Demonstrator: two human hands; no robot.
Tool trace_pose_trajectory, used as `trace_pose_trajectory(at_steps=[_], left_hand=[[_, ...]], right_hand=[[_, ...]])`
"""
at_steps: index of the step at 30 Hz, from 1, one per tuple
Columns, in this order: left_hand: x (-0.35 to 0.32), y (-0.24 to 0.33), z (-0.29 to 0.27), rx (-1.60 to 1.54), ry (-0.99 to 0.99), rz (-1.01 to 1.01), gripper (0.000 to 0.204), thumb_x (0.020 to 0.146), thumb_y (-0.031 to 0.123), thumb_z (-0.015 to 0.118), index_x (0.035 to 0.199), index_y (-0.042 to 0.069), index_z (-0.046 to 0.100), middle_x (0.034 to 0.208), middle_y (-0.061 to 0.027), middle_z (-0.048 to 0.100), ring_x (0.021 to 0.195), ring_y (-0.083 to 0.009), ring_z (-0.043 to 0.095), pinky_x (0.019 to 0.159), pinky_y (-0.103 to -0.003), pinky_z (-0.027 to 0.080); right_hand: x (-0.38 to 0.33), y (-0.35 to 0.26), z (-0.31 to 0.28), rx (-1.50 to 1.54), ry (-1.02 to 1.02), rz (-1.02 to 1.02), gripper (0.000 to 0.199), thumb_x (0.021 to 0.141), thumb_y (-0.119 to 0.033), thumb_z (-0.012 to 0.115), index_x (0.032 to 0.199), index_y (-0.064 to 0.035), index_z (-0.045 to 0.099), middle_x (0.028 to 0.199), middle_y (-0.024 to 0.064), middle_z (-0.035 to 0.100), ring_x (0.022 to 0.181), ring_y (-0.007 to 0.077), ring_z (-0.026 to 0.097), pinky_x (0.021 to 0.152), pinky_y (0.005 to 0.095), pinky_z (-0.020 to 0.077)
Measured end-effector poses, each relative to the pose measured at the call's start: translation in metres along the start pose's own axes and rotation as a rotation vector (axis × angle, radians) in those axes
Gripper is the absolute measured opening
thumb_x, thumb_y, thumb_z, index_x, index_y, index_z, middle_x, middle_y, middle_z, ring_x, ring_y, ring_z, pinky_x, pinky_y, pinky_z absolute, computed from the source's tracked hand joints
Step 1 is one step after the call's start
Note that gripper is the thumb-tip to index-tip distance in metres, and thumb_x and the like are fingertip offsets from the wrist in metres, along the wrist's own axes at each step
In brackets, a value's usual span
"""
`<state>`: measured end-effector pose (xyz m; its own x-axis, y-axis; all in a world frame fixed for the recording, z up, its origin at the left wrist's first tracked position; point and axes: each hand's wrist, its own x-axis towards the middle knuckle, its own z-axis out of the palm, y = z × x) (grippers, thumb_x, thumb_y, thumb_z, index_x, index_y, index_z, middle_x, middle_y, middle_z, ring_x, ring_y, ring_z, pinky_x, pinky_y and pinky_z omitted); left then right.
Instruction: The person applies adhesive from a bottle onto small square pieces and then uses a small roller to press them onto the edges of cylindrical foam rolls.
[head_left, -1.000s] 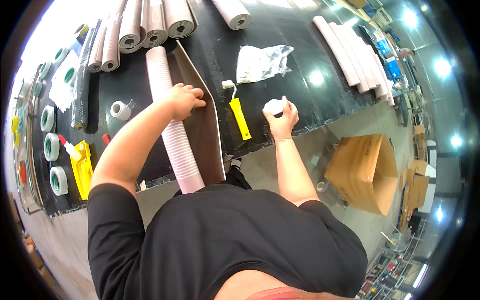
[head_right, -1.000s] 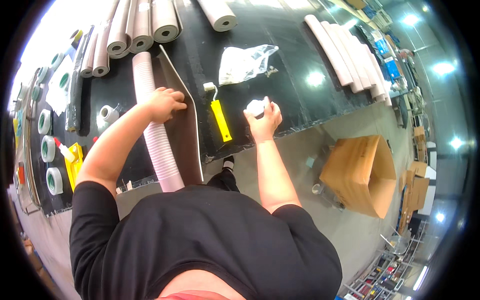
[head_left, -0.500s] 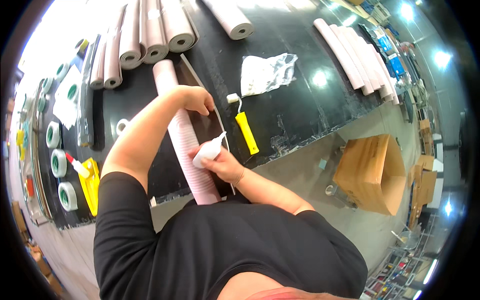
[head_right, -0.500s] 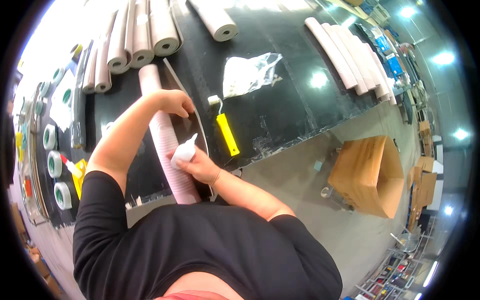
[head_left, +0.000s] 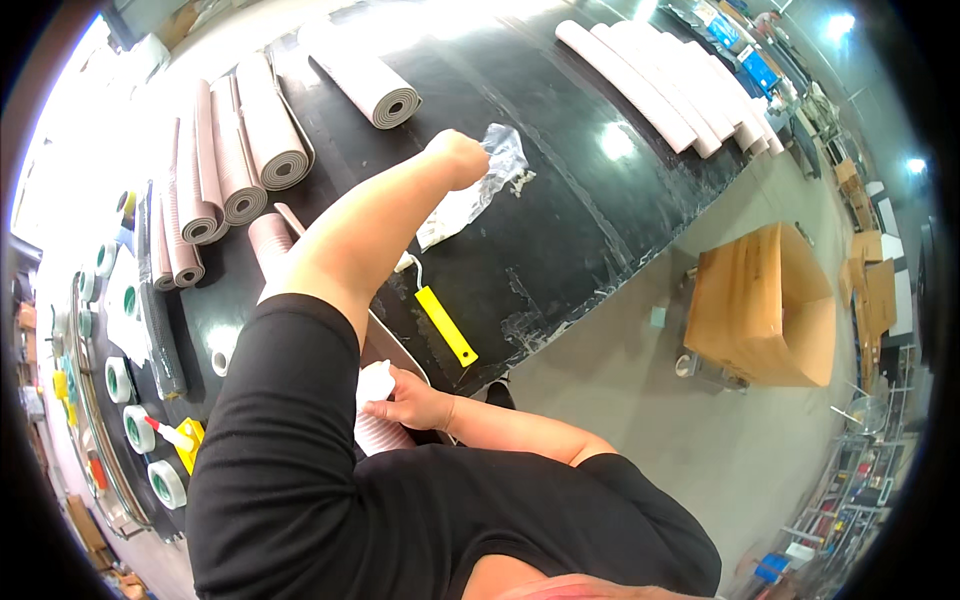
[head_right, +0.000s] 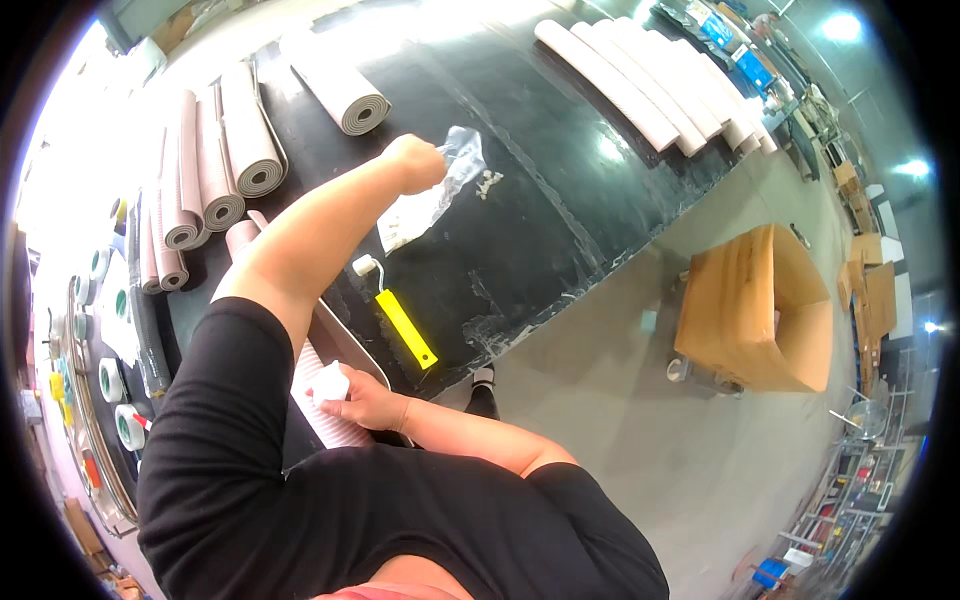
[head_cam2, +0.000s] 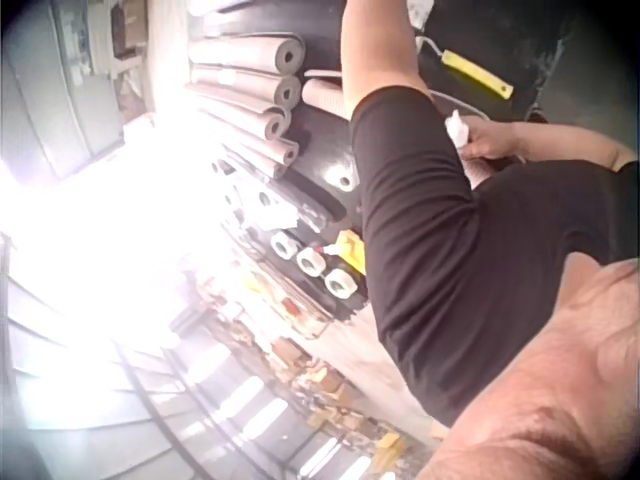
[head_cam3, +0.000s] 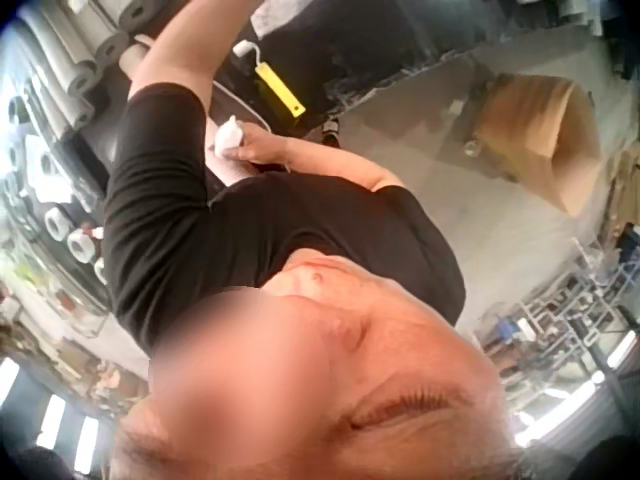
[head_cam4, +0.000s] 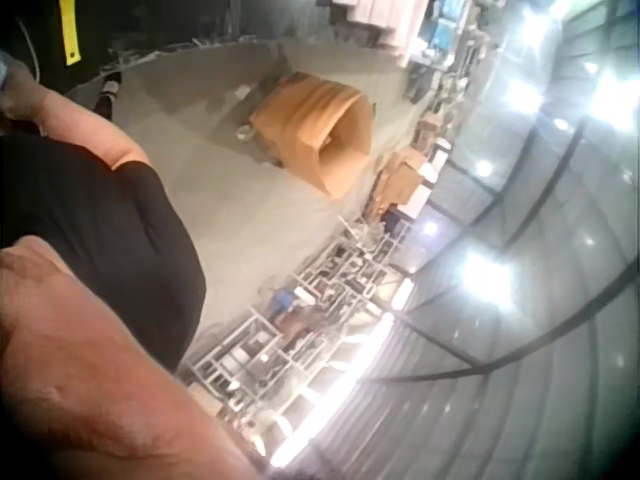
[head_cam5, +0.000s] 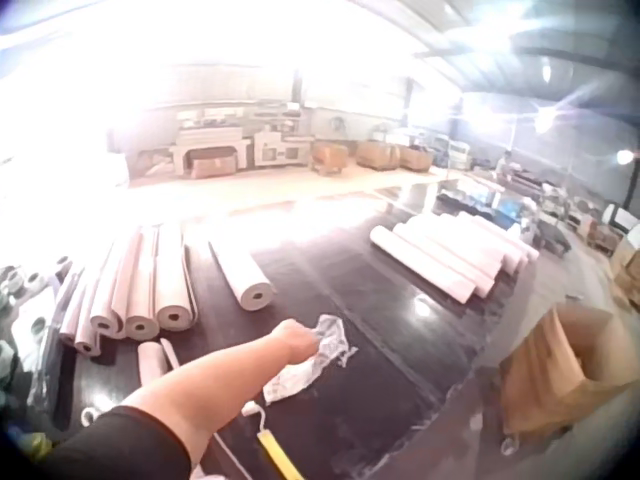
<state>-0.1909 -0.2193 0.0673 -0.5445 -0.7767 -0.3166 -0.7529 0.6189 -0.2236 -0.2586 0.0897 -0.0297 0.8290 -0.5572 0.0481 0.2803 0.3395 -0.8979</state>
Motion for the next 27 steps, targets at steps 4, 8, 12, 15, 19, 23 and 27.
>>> trace_pose_trajectory(at_steps=[4, 8, 12, 15, 19, 23, 27], left_hand=[[0.006, 0.002, 0.022, -0.161, -0.067, -0.128, 0.02, 0.086, 0.013, 0.059, 0.099, 0.012, 0.074, 0.102, -0.0099, 0.073, 0.096, -0.0292, 0.07, 0.079, -0.041, 0.055], [0.014, 0.0, 0.047, -0.328, -0.022, -0.395, 0.022, 0.086, 0.017, 0.059, 0.103, 0.02, 0.073, 0.103, -0.007, 0.072, 0.096, -0.0296, 0.069, 0.081, -0.041, 0.054], [0.015, 0.006, 0.048, -0.346, -0.016, -0.348, 0.025, 0.088, 0.017, 0.056, 0.107, 0.02, 0.071, 0.105, -0.0089, 0.071, 0.099, -0.03, 0.068, 0.084, -0.041, 0.053], [0.01, 0.012, 0.049, -0.53, -0.001, -0.57, 0.03, 0.087, 0.017, 0.057, 0.114, 0.022, 0.069, 0.112, -0.0092, 0.07, 0.104, -0.0296, 0.067, 0.088, -0.04, 0.053], [0.005, 0.019, 0.037, -0.601, 0.075, -0.58, 0.033, 0.087, 0.02, 0.056, 0.118, 0.023, 0.069, 0.115, -0.0093, 0.07, 0.106, -0.0288, 0.067, 0.092, -0.039, 0.051], [0.005, 0.007, 0.05, -0.816, 0.183, -0.638, 0.035, 0.086, 0.019, 0.058, 0.119, 0.024, 0.068, 0.116, -0.0085, 0.07, 0.108, -0.0279, 0.066, 0.097, -0.037, 0.049], [0.011, -0.008, 0.073, -0.96, 0.257, -0.572, 0.044, 0.076, 0.021, 0.077, 0.118, 0.015, 0.069, 0.103, -0.0097, 0.072, 0.096, -0.0203, 0.068, 0.086, -0.034, 0.052]], right_hand=[[-0.001, 0.001, -0.005, -0.012, -0.019, -0.02, 0.031, 0.094, -0.011, 0.066, 0.122, -0.0043, 0.054, 0.114, 0.0047, 0.064, 0.108, 0.0136, 0.058, 0.098, 0.0314, 0.044], [0.0, 0.001, -0.005, -0.058, -0.049, -0.063, 0.033, 0.094, -0.01, 0.066, 0.123, -0.005, 0.051, 0.11, 0.0024, 0.062, 0.105, 0.0115, 0.056, 0.097, 0.0306, 0.0439], [-0.002, -0.005, -0.007, -0.014, -0.042, -0.022, 0.032, 0.094, -0.009, 0.065, 0.123, -0.0046, 0.051, 0.109, 0.0025, 0.061, 0.105, 0.0118, 0.056, 0.097, 0.0306, 0.0438], [-0.001, -0.005, -0.005, -0.025, -0.014, -0.006, 0.029, 0.092, -0.011, 0.066, 0.12, -0.0041, 0.056, 0.113, 0.0075, 0.065, 0.108, 0.0167, 0.06, 0.098, 0.0322, 0.0442], [-0.002, -0.002, -0.009, -0.005, -0.019, -0.042, 0.029, 0.092, -0.011, 0.066, 0.119, -0.0061, 0.057, 0.113, 0.008, 0.065, 0.109, 0.0181, 0.06, 0.099, 0.0332, 0.0435], [-0.002, 0.0, -0.009, -0.027, -0.026, -0.028, 0.03, 0.092, -0.013, 0.066, 0.119, -0.0062, 0.057, 0.113, 0.0077, 0.065, 0.109, 0.0177, 0.059, 0.099, 0.0326, 0.0431], [-0.003, -0.001, -0.01, -0.003, -0.04, 0.001, 0.031, 0.092, -0.014, 0.066, 0.12, -0.0057, 0.056, 0.114, 0.0073, 0.065, 0.108, 0.0172, 0.06, 0.099, 0.0325, 0.0434]])
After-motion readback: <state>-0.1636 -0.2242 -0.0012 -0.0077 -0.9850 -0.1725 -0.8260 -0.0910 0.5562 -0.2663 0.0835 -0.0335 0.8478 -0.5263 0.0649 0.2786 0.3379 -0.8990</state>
